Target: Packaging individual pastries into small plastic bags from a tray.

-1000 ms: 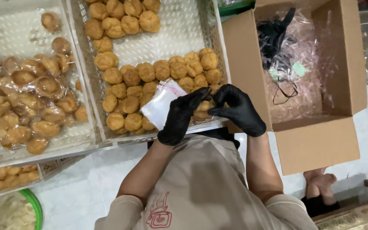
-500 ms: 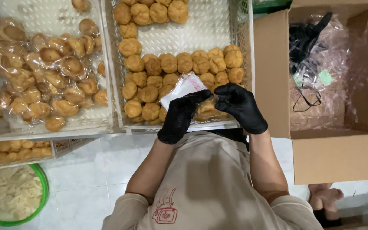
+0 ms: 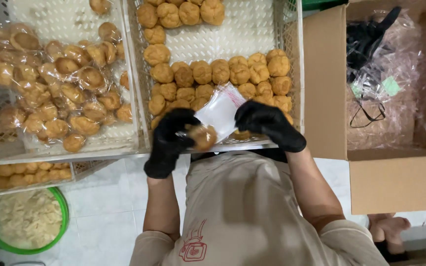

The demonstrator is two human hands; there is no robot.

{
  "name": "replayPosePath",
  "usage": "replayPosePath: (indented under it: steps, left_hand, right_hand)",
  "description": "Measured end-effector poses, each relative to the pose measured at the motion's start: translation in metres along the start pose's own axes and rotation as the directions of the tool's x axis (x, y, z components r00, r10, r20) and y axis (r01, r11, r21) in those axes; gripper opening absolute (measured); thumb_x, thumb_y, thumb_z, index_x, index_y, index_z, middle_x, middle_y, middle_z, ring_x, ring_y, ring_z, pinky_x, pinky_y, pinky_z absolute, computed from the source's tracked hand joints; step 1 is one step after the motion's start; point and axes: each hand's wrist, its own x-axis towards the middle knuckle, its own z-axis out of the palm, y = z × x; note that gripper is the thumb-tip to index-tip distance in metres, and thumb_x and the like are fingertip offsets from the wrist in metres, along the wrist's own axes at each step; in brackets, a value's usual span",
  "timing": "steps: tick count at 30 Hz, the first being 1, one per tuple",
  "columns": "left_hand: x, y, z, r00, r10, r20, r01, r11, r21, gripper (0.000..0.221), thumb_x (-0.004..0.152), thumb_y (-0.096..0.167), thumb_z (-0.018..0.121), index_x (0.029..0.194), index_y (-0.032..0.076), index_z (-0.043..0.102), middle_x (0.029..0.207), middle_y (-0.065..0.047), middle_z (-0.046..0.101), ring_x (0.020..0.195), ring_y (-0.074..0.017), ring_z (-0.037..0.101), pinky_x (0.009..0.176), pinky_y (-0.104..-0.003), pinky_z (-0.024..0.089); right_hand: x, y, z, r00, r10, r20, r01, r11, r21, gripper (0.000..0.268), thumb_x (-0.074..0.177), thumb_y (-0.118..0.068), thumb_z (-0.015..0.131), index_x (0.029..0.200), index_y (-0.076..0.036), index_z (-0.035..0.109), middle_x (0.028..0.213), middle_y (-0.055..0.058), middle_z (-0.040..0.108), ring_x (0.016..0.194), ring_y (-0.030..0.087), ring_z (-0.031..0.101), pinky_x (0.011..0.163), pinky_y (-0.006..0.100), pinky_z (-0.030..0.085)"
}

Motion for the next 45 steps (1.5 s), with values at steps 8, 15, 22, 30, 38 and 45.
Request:
replayPosePath:
  steps: [8, 15, 22, 30, 38, 45]
  left_hand:
    - [0.038, 0.007, 0.031, 0.925, -0.135, -0.356, 0.318, 0.787, 0.529, 0.068, 0.078, 0.002, 0.092, 0.136, 0.016, 0.060, 0.113, -0.008, 0.074, 0.076, -0.0194, 0.074, 0.064, -0.032, 0.069]
    - [0.035, -0.042, 0.005, 0.972, -0.060, -0.229, 0.228, -0.017, 0.973, 0.046, 0.077, 0.062, 0.085, 0.111, 0.031, 0.080, 0.096, 0.006, 0.070, 0.099, -0.0181, 0.069, 0.092, -0.033, 0.057]
    - [0.039, -0.022, 0.027, 0.976, -0.032, -0.214, 0.212, 0.344, 0.915, 0.021, 0.086, 0.019, 0.081, 0.105, 0.012, 0.077, 0.089, -0.012, 0.073, 0.090, -0.0347, 0.073, 0.084, -0.045, 0.059]
    - [0.042, -0.024, 0.031, 0.999, 0.006, -0.041, 0.035, 0.394, 0.918, 0.020, 0.094, 0.004, 0.071, 0.113, 0.001, 0.075, 0.104, -0.025, 0.073, 0.105, -0.0476, 0.067, 0.095, -0.054, 0.054]
    - [0.031, -0.030, 0.036, 0.972, 0.168, 0.166, -0.195, 0.177, 0.965, 0.007, 0.096, 0.012, 0.083, 0.100, 0.006, 0.081, 0.089, -0.014, 0.075, 0.090, -0.0352, 0.072, 0.086, -0.043, 0.058]
    - [0.004, -0.030, 0.045, 0.946, 0.253, 0.201, -0.233, 0.105, 0.967, 0.025, 0.104, -0.009, 0.065, 0.128, -0.003, 0.070, 0.127, -0.017, 0.072, 0.115, -0.0287, 0.070, 0.105, -0.038, 0.055]
  right_hand:
    - [0.015, 0.000, -0.001, 0.981, -0.103, -0.167, 0.059, 0.967, -0.249, 0.020, 0.082, 0.009, 0.081, 0.101, 0.002, 0.076, 0.109, 0.018, 0.074, 0.105, 0.025, 0.071, 0.092, 0.038, 0.058]
    - [0.006, 0.008, 0.021, 0.986, -0.147, -0.083, 0.073, 0.814, -0.576, 0.022, 0.088, -0.014, 0.085, 0.109, -0.011, 0.080, 0.112, 0.011, 0.073, 0.111, 0.029, 0.070, 0.100, 0.041, 0.054]
    - [-0.005, 0.054, 0.010, 0.884, -0.388, 0.260, 0.353, 0.191, -0.916, 0.021, 0.095, -0.017, 0.075, 0.115, -0.013, 0.077, 0.111, 0.008, 0.075, 0.110, 0.026, 0.069, 0.100, 0.041, 0.053]
    - [-0.012, 0.068, 0.014, 0.911, -0.390, 0.134, 0.295, 0.389, -0.873, 0.027, 0.104, -0.026, 0.061, 0.115, -0.004, 0.072, 0.120, 0.014, 0.072, 0.118, 0.034, 0.062, 0.113, 0.045, 0.043]
    - [-0.007, 0.074, 0.007, 0.728, -0.569, 0.383, 0.419, -0.073, -0.905, 0.021, 0.105, -0.027, 0.063, 0.113, -0.009, 0.072, 0.107, 0.011, 0.070, 0.104, 0.031, 0.066, 0.098, 0.044, 0.048]
    - [-0.019, 0.042, 0.020, 0.811, -0.543, 0.216, 0.428, 0.301, -0.852, 0.007, 0.101, -0.010, 0.066, 0.103, -0.004, 0.070, 0.103, 0.013, 0.065, 0.083, 0.035, 0.058, 0.071, 0.045, 0.046]
